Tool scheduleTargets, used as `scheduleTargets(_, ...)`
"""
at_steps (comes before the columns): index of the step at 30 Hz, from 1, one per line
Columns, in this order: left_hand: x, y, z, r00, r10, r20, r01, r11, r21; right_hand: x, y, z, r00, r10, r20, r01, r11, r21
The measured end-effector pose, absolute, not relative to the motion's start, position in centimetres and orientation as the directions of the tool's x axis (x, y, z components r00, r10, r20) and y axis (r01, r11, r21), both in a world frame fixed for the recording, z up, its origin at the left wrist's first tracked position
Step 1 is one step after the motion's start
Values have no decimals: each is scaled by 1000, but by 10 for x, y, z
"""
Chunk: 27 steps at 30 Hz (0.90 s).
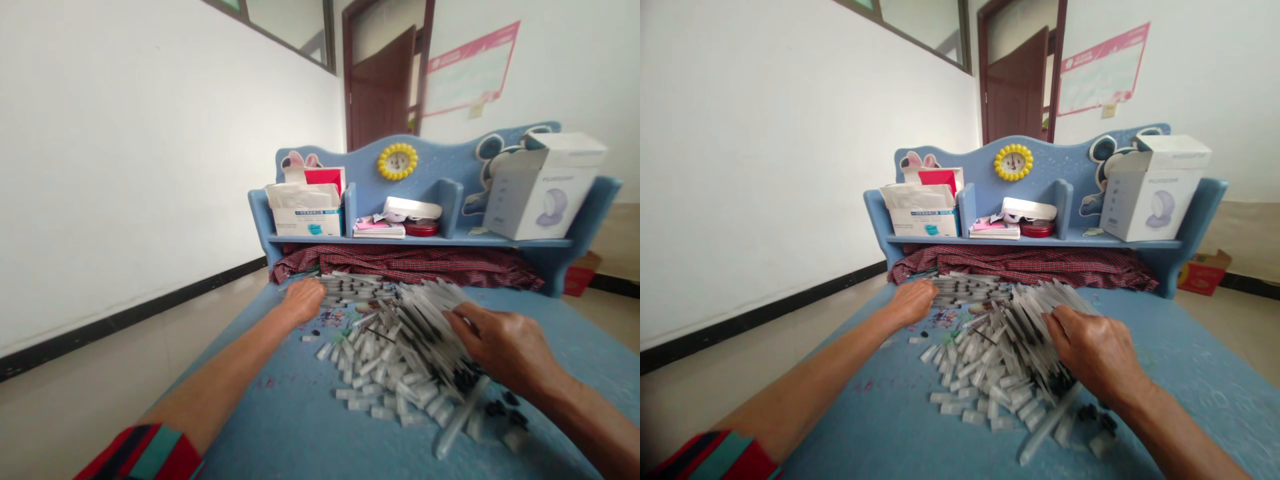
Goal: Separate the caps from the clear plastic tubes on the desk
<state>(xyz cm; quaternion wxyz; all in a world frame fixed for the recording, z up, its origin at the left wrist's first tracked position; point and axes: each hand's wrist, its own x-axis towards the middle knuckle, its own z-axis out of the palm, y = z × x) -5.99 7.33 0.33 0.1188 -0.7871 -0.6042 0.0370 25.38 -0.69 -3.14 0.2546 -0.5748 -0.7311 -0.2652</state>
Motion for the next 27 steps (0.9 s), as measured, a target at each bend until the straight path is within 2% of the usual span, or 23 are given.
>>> scheduleTargets(6, -70, 83, 11, 328, 945, 17, 917, -314, -246, 252, -8, -30, -244, 669, 702, 960, 269, 77)
scheduleTargets(11, -68, 80, 17, 378, 923, 67, 896, -346, -279, 250, -8, -29, -253, 634, 731, 945, 324, 45)
scheduleTargets(13, -56, 67, 22, 419, 903, 99, 879, -376, -292, 249, -9, -28, -249, 648, 720, 923, 383, -25)
scheduleTargets(17, -13, 27, 25, 528, 837, 141, 829, -473, -299, 242, -15, -26, -243, 717, 653, 806, 524, -276)
scheduleTargets(21, 24, -7, 13, 713, 659, 240, 699, -639, -320, 237, -20, -22, -279, 774, 568, 696, 571, -437)
scheduleTargets(24, 31, -15, 3, 767, 547, 336, 635, -724, -270, 238, -20, -18, -272, 804, 530, 632, 564, -532)
scheduleTargets(27, 26, -15, -2, 758, 491, 430, 601, -782, -165, 240, -21, -14, -303, 856, 419, 546, 516, -660)
